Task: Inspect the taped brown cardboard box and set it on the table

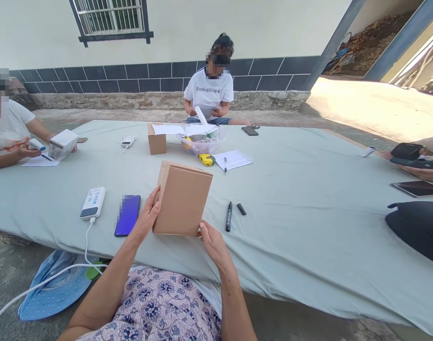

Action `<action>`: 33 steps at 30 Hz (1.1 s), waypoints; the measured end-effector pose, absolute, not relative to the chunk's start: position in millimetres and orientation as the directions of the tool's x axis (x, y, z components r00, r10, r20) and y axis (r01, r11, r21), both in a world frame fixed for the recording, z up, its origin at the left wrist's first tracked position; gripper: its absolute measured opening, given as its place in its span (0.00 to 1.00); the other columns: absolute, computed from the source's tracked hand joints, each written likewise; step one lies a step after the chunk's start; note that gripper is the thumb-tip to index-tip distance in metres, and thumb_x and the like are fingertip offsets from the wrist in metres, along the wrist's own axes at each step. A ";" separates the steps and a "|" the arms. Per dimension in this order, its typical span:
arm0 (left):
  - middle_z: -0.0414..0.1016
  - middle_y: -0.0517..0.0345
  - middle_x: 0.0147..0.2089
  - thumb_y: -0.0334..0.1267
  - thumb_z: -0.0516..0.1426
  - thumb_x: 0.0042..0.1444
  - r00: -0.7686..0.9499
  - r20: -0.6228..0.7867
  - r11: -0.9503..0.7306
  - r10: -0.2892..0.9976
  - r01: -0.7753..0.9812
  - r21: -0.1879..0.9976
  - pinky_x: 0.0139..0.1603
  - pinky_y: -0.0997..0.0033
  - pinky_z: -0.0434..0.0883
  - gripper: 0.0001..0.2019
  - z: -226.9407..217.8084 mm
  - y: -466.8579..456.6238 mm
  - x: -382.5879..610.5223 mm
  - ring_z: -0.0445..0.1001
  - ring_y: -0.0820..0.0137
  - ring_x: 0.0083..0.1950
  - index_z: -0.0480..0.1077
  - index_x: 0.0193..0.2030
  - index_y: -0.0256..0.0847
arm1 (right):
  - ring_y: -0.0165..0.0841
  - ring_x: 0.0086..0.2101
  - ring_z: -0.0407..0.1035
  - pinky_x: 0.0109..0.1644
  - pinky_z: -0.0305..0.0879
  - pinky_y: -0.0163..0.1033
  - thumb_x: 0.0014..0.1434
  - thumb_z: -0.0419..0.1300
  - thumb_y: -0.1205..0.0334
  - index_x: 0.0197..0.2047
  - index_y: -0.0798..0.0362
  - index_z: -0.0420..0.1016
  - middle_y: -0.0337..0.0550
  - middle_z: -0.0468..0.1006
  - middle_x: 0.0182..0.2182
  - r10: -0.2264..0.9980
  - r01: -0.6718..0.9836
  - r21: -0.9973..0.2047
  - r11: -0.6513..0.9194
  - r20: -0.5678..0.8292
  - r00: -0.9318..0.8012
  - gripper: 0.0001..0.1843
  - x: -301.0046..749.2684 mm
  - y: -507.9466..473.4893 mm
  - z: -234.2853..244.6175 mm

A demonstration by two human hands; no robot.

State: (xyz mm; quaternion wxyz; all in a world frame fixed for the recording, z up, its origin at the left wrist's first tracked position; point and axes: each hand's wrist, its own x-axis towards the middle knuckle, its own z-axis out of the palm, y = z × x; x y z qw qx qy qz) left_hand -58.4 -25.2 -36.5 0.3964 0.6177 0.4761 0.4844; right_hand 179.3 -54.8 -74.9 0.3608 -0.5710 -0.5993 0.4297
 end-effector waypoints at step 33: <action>0.41 0.43 0.80 0.49 0.66 0.53 0.369 0.369 -0.521 0.853 0.644 0.560 0.73 0.39 0.56 0.43 -20.4 -55.9 -32.3 0.46 0.43 0.79 0.55 0.75 0.56 | 0.51 0.57 0.66 0.61 0.65 0.60 0.58 0.66 0.41 0.71 0.46 0.54 0.56 0.66 0.57 0.478 0.849 -0.339 0.406 0.870 0.119 0.45 164.0 -72.1 -10.8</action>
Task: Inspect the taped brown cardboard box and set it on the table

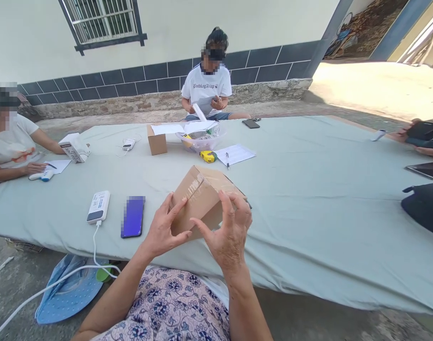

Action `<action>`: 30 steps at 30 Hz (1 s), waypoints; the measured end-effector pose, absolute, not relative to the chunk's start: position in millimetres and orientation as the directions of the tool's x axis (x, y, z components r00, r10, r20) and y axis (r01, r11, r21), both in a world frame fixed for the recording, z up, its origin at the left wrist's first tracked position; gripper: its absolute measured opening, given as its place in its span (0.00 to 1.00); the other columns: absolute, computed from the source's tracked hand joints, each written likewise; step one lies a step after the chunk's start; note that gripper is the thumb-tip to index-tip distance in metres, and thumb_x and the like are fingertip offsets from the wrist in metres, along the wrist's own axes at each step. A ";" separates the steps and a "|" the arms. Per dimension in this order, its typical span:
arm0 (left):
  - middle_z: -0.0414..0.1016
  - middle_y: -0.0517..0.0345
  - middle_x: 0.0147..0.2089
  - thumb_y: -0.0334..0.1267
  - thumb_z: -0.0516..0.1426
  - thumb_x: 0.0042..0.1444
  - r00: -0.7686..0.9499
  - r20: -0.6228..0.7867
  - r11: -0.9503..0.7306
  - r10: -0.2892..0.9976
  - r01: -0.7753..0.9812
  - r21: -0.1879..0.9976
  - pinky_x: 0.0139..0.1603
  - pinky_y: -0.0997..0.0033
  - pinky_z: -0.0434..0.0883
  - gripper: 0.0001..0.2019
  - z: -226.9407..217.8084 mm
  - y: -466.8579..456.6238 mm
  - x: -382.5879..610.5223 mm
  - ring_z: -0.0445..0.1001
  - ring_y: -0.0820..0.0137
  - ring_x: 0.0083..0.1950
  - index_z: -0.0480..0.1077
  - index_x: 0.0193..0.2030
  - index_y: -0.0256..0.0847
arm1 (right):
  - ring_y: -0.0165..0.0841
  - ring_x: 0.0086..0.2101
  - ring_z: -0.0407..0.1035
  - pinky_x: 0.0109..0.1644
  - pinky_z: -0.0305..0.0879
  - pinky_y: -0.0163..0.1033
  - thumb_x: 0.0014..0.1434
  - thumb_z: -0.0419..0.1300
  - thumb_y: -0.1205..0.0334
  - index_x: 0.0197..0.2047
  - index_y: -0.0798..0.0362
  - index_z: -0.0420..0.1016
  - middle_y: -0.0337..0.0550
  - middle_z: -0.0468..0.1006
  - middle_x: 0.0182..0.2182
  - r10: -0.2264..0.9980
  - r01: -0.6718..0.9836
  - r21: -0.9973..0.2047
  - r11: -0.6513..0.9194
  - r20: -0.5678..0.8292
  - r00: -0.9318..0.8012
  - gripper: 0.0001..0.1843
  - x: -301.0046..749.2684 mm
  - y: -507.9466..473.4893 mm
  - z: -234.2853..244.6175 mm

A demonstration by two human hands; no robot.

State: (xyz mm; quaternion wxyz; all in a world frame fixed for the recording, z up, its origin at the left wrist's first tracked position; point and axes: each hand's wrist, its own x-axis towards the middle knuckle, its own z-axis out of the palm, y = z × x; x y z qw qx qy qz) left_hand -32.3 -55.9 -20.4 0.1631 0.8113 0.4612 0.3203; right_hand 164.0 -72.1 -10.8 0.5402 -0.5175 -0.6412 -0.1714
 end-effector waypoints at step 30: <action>0.53 0.41 0.77 0.62 0.67 0.48 0.369 0.243 -0.409 0.897 0.486 0.773 0.75 0.43 0.56 0.52 -25.7 -43.6 -49.5 0.54 0.47 0.77 0.50 0.75 0.48 | 0.39 0.44 0.74 0.52 0.71 0.50 0.66 0.61 0.56 0.43 0.50 0.76 0.44 0.80 0.39 0.379 0.675 -0.575 0.462 0.816 0.436 0.07 185.5 -84.1 -2.9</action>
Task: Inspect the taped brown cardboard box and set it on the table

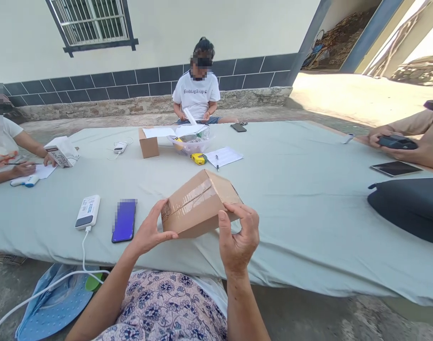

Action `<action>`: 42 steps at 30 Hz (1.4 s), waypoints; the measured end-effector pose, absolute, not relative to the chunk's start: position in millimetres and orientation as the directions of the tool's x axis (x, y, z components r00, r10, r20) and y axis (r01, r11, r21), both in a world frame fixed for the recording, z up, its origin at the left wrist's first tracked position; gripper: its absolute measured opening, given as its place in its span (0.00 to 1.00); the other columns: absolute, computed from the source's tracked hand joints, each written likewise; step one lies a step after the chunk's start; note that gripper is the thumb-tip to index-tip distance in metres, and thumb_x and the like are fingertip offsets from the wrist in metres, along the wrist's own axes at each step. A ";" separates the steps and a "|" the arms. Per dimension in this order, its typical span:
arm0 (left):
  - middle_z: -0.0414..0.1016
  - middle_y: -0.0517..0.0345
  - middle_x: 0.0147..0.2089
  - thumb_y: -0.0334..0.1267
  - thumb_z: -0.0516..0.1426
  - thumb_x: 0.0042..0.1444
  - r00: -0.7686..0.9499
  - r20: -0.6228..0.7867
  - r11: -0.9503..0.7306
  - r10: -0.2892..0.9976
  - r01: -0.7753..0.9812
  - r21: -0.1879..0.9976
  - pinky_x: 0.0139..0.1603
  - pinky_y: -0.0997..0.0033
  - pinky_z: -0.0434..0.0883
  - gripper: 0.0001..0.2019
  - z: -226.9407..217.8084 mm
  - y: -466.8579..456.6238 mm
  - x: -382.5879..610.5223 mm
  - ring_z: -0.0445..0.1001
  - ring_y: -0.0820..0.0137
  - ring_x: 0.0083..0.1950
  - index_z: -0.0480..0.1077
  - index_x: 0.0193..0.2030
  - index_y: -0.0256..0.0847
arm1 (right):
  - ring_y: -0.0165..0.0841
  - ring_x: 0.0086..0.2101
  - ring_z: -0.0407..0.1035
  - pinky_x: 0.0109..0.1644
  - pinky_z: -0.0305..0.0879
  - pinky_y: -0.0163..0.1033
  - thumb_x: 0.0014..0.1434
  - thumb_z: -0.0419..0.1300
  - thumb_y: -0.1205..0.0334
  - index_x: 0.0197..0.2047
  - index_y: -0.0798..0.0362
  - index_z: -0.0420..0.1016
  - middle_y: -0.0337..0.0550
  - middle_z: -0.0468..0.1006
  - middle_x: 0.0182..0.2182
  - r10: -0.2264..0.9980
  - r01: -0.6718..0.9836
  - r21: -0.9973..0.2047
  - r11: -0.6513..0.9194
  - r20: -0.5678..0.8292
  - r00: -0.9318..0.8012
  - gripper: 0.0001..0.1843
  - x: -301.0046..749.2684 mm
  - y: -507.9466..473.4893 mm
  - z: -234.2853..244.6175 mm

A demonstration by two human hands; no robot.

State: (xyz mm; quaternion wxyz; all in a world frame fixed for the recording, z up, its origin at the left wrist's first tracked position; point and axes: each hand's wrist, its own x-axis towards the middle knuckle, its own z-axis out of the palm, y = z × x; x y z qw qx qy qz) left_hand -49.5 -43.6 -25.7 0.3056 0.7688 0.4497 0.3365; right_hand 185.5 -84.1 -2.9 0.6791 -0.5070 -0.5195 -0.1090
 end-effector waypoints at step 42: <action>0.47 0.40 0.76 0.48 0.69 0.49 0.335 0.624 -0.697 0.706 0.482 0.530 0.71 0.39 0.59 0.53 -1.1 -65.1 -38.7 0.49 0.41 0.78 0.44 0.76 0.54 | 0.38 0.43 0.70 0.51 0.66 0.49 0.66 0.62 0.65 0.48 0.45 0.80 0.44 0.74 0.40 0.324 0.690 -0.274 0.670 0.944 0.061 0.09 153.0 -95.7 -8.0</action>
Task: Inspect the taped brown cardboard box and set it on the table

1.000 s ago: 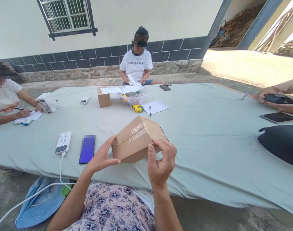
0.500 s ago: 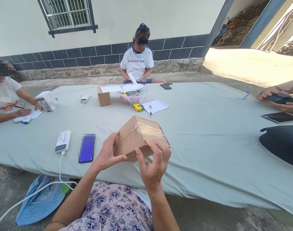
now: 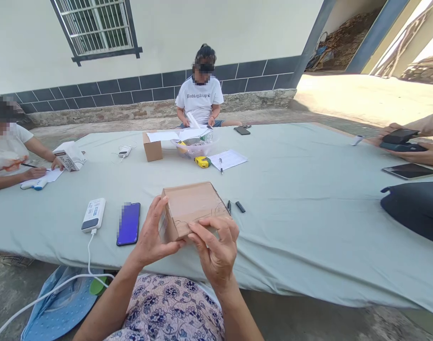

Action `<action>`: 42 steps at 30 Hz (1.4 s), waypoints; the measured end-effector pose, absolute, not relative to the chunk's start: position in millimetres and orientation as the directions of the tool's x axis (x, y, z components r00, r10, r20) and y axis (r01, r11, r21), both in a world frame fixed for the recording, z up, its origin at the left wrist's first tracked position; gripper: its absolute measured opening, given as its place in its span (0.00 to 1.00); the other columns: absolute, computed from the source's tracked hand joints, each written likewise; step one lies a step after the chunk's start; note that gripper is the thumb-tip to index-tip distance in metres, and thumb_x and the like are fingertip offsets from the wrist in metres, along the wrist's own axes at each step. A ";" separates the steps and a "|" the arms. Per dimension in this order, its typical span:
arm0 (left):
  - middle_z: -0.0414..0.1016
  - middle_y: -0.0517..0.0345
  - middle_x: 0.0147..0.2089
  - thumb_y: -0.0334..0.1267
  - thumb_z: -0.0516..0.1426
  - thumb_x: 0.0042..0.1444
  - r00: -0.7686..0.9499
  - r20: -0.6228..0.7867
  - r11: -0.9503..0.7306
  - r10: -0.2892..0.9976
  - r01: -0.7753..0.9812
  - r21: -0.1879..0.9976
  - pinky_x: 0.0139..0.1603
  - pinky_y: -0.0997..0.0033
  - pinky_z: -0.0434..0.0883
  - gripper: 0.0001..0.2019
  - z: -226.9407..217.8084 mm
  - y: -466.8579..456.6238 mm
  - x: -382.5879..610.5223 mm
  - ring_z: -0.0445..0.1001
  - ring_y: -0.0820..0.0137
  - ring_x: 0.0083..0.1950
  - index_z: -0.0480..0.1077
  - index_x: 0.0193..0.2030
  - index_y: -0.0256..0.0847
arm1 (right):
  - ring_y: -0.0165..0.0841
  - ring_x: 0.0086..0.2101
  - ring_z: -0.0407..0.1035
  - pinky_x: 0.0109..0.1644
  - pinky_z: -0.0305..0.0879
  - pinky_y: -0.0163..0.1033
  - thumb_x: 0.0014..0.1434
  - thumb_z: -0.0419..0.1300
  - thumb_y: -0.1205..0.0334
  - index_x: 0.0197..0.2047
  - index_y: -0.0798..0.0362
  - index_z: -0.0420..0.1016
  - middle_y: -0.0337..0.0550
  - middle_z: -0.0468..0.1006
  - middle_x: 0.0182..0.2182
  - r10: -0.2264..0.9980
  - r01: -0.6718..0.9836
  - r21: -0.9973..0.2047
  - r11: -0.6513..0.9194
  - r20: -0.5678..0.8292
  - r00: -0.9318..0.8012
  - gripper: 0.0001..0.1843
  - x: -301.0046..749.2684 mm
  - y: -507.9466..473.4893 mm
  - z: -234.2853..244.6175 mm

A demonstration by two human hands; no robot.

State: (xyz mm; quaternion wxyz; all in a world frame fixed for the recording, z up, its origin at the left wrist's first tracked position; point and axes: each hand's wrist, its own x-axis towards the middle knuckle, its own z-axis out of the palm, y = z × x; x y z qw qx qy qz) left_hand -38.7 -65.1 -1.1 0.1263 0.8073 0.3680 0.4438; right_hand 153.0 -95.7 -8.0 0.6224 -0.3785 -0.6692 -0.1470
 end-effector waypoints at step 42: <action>0.84 0.48 0.46 0.62 0.62 0.52 -0.186 -0.100 -0.069 0.977 -0.728 0.682 0.51 0.57 0.78 0.30 0.5 -48.0 -49.5 0.82 0.56 0.46 0.77 0.51 0.38 | 0.40 0.57 0.74 0.62 0.70 0.48 0.70 0.56 0.56 0.55 0.44 0.79 0.47 0.81 0.54 0.764 0.253 -0.753 0.607 0.641 0.076 0.15 159.6 -91.4 -21.6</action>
